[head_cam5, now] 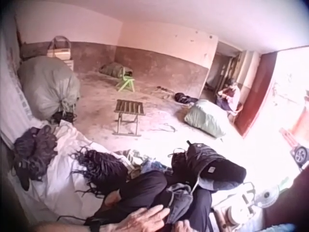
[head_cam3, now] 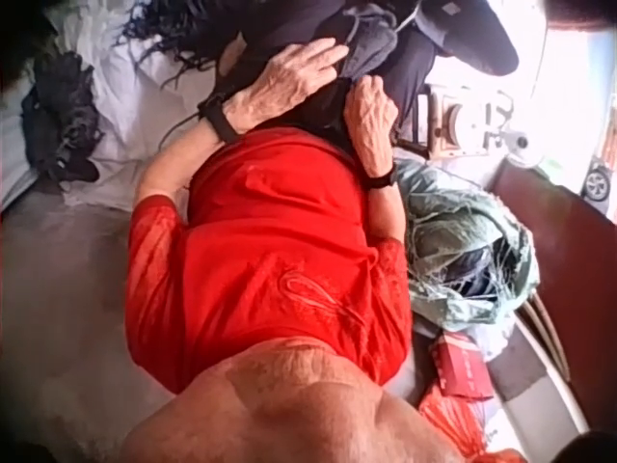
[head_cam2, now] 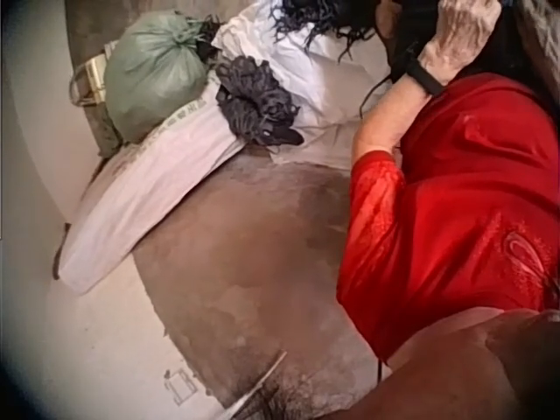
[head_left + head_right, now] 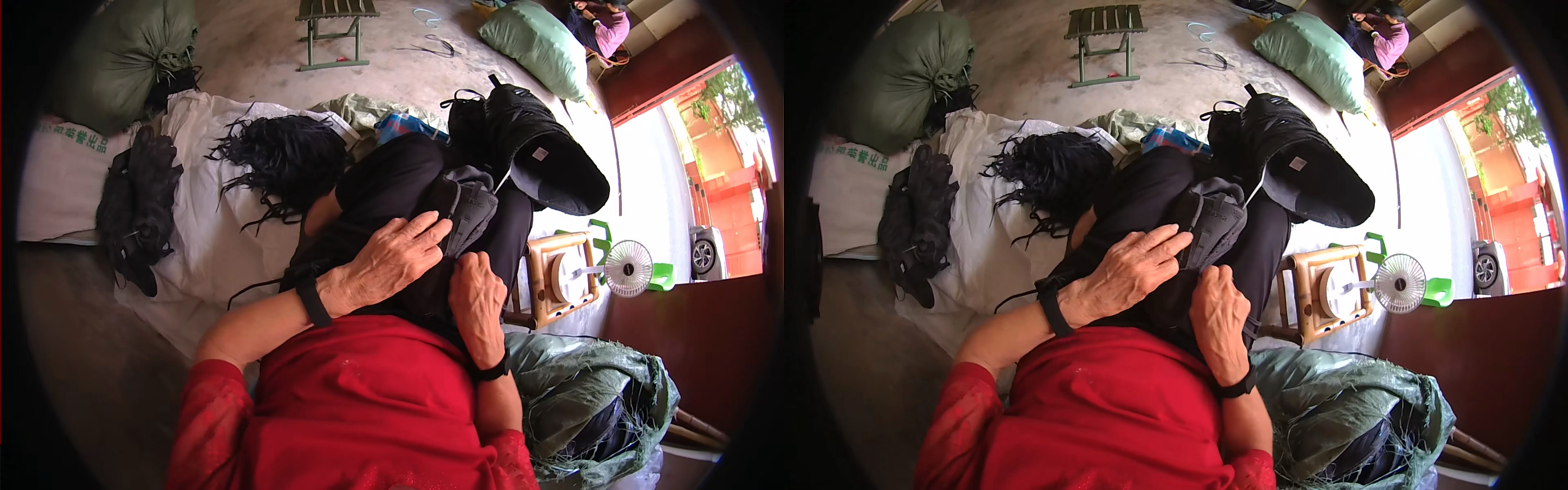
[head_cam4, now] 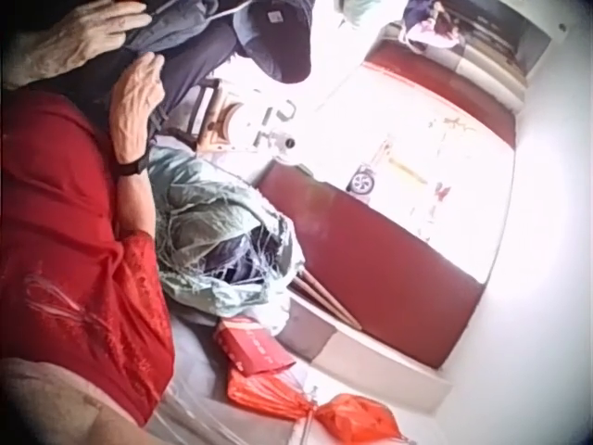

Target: Thread laces into a black shoe held in the lap.

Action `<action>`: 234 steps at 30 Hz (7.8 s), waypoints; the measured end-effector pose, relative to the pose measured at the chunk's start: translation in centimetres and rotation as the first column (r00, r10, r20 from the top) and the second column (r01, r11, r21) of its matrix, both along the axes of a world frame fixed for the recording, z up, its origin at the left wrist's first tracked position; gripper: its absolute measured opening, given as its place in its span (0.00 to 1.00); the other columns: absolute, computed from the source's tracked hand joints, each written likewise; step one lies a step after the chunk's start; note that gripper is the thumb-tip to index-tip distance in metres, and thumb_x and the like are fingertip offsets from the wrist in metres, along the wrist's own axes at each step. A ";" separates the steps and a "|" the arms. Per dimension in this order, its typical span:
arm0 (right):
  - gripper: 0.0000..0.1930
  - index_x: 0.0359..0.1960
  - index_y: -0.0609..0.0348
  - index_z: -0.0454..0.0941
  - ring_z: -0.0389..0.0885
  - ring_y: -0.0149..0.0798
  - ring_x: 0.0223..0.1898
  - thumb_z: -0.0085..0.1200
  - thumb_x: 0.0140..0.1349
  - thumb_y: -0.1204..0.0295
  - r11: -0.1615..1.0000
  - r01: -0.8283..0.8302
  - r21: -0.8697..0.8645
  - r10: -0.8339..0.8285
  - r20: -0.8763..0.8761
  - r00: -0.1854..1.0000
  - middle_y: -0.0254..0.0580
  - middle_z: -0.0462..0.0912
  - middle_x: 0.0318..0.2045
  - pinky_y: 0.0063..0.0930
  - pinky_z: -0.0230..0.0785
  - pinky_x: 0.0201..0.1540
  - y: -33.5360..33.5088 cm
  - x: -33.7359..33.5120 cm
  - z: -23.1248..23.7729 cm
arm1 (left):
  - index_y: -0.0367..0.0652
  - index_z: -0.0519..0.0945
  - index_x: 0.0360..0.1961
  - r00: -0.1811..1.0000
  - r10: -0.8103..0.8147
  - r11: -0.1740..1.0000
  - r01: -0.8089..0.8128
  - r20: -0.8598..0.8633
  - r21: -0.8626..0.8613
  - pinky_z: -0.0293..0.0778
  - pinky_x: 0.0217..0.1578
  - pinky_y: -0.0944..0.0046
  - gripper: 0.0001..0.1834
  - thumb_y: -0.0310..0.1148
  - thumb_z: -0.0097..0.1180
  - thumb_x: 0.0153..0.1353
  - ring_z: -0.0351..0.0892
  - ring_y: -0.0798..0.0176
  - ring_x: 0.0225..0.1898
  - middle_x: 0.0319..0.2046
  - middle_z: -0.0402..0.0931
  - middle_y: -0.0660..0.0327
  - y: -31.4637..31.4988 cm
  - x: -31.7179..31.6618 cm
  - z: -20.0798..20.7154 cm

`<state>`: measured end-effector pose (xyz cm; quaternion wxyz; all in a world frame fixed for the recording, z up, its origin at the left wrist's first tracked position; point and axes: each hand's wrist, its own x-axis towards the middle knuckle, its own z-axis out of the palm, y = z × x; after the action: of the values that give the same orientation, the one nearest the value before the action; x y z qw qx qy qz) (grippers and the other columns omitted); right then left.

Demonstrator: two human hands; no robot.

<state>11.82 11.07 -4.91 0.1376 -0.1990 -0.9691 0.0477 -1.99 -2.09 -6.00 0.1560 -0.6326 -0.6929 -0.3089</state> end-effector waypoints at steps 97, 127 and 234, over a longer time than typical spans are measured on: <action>0.07 0.39 0.64 0.71 0.82 0.33 0.33 0.44 0.72 0.72 0.329 -0.305 -0.894 -0.112 -0.358 0.927 0.45 0.81 0.33 0.25 0.76 0.40 5.4 1.7 2.7 | 0.44 0.79 0.23 0.894 -0.363 0.542 0.433 0.264 -0.720 0.72 0.26 0.52 0.03 0.31 0.57 0.46 0.79 0.51 0.28 0.23 0.78 0.56 8.9 -5.3 -1.4; 0.09 0.41 0.58 0.75 0.60 0.20 0.22 0.47 0.70 0.67 -0.086 -0.354 -0.931 -0.258 -0.323 0.911 0.25 0.66 0.22 0.16 0.53 0.25 8.9 0.2 8.1 | 0.38 0.53 0.69 0.900 -0.068 0.906 0.236 0.430 -0.351 0.54 0.63 0.34 0.52 0.55 0.65 0.51 0.50 0.46 0.70 0.68 0.51 0.47 2.2 0.7 1.8; 0.16 0.47 0.59 0.78 0.71 0.43 0.42 0.41 0.66 0.67 0.894 -0.290 -0.342 0.423 0.431 0.797 0.44 0.76 0.41 0.36 0.66 0.42 -5.4 -13.0 -7.3 | 0.48 0.81 0.24 0.980 -0.167 0.947 0.129 -0.107 -0.295 0.67 0.29 0.59 0.09 0.39 0.53 0.49 0.79 0.59 0.31 0.25 0.80 0.61 7.9 4.7 -1.7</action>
<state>-1.15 5.67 -12.19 -0.1537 -0.0331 -0.9766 0.1465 2.75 5.78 -7.67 0.0840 -0.7178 -0.6689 -0.1739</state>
